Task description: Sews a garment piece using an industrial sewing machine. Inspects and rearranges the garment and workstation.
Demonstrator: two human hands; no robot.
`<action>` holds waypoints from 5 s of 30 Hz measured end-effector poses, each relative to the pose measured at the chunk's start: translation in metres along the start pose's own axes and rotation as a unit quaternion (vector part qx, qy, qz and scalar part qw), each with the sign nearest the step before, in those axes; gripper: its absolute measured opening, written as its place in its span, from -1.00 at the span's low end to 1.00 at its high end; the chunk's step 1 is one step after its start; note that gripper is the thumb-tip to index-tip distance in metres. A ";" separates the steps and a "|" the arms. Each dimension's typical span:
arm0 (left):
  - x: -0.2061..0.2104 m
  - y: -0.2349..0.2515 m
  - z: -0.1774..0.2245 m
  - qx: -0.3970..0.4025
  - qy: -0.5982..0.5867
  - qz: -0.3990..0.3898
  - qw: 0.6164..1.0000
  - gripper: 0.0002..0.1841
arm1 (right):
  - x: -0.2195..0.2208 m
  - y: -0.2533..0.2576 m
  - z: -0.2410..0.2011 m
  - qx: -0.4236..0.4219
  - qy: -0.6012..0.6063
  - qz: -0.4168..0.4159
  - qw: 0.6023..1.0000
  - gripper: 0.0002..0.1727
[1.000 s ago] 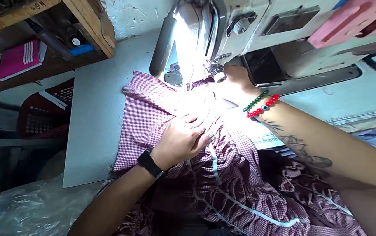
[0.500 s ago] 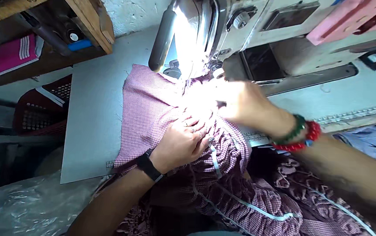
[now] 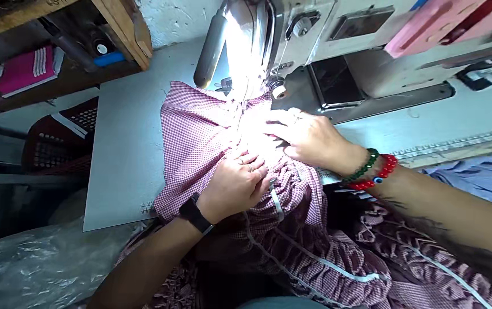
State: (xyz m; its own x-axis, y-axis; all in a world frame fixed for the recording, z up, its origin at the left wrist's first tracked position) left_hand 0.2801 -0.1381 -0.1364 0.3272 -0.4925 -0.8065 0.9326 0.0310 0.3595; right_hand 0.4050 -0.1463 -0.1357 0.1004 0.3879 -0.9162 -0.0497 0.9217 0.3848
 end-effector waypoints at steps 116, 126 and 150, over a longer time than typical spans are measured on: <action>0.004 0.000 -0.007 0.001 0.004 -0.012 1.000 -0.61 | -0.008 0.007 -0.003 -0.121 0.008 0.014 0.993 -0.74; 0.003 0.001 -0.008 0.004 0.004 -0.010 1.000 -0.62 | -0.009 0.009 -0.001 -0.097 0.017 0.027 0.995 -0.60; 0.001 0.003 -0.010 0.006 -0.016 -0.006 1.000 -0.64 | -0.011 0.006 -0.011 -0.123 0.019 0.018 0.992 -0.64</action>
State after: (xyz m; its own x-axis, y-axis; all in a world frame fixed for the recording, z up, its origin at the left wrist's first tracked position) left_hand 0.2845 -0.1301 -0.1406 0.3117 -0.5204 -0.7950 0.9341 0.0147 0.3566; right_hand 0.3924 -0.1456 -0.1246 0.0569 0.4155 -0.9078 -0.2946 0.8758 0.3823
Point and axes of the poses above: each hand's wrist, its own y-axis towards the middle knuckle, its own x-axis out of the palm, z = x × y, the point moved 10 cm from there along y, towards the middle knuckle, and after that the axes turned 15 degrees about -y, right-handed, at the moved point
